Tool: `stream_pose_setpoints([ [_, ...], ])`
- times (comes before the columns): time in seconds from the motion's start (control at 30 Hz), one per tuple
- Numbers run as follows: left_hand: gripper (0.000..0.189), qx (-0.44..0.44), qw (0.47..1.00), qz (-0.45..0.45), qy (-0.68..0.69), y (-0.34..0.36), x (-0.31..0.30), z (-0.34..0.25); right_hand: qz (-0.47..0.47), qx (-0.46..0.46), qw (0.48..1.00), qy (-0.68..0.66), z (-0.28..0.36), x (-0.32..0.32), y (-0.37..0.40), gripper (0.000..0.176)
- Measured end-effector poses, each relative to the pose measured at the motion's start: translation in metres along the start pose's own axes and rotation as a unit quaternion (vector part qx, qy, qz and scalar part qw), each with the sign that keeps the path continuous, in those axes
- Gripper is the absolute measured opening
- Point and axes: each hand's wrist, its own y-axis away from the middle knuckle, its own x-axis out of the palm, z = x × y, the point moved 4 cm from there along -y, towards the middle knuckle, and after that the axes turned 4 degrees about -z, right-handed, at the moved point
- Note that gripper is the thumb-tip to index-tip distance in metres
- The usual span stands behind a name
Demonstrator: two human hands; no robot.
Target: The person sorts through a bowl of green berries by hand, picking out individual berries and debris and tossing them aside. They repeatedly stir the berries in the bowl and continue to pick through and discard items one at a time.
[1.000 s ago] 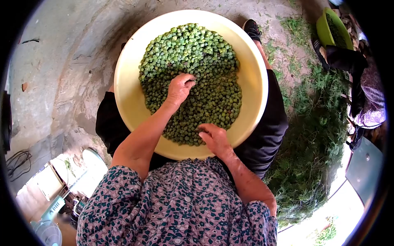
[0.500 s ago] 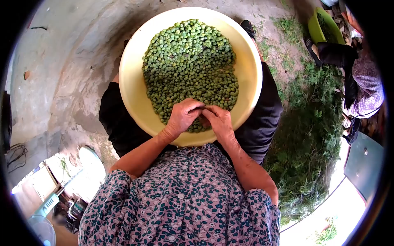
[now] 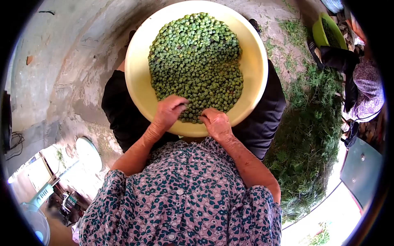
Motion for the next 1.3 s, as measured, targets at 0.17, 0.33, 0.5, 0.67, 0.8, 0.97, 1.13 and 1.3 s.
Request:
stream_pose_setpoints([
  [0.17, 0.021, -0.123, 0.984, -0.124, 0.041, -0.013, -0.065, 0.007, -0.008, -0.013, 0.999, 0.052, -0.005, -0.005, -0.001, 0.015],
  [0.33, 0.017, -0.177, 0.954, -0.224, 0.092, -0.014, -0.12, 0.021, -0.042, -0.048, 0.996, 0.066, -0.003, -0.006, -0.007, 0.021],
  [0.5, 0.016, -0.157, 0.983, -0.083, 0.038, -0.006, -0.077, 0.017, -0.008, -0.037, 0.998, 0.058, -0.006, -0.005, -0.006, 0.023],
  [0.67, 0.015, -0.132, 0.991, 0.001, 0.018, 0.006, -0.026, 0.019, -0.069, 0.026, 0.997, 0.012, -0.014, -0.011, -0.002, 0.017],
  [0.8, 0.014, -0.14, 0.988, 0.056, 0.004, 0.008, -0.013, 0.022, -0.161, 0.07, 0.984, -0.019, -0.011, -0.026, -0.006, 0.012],
  [0.97, 0.009, -0.08, 0.992, 0.078, -0.065, 0.012, -0.003, 0.03, -0.122, 0.048, 0.991, 0.037, -0.018, -0.027, -0.009, 0.013],
  [1.13, 0.008, -0.077, 0.989, 0.071, -0.107, 0.009, -0.002, 0.039, -0.185, 0.124, 0.974, -0.04, -0.026, -0.053, -0.02, 0.012],
  [1.3, 0.01, -0.092, 0.976, 0.147, -0.129, 0.013, 0.002, 0.041, -0.085, 0.101, 0.991, -0.025, -0.024, -0.041, -0.018, 0.015],
])
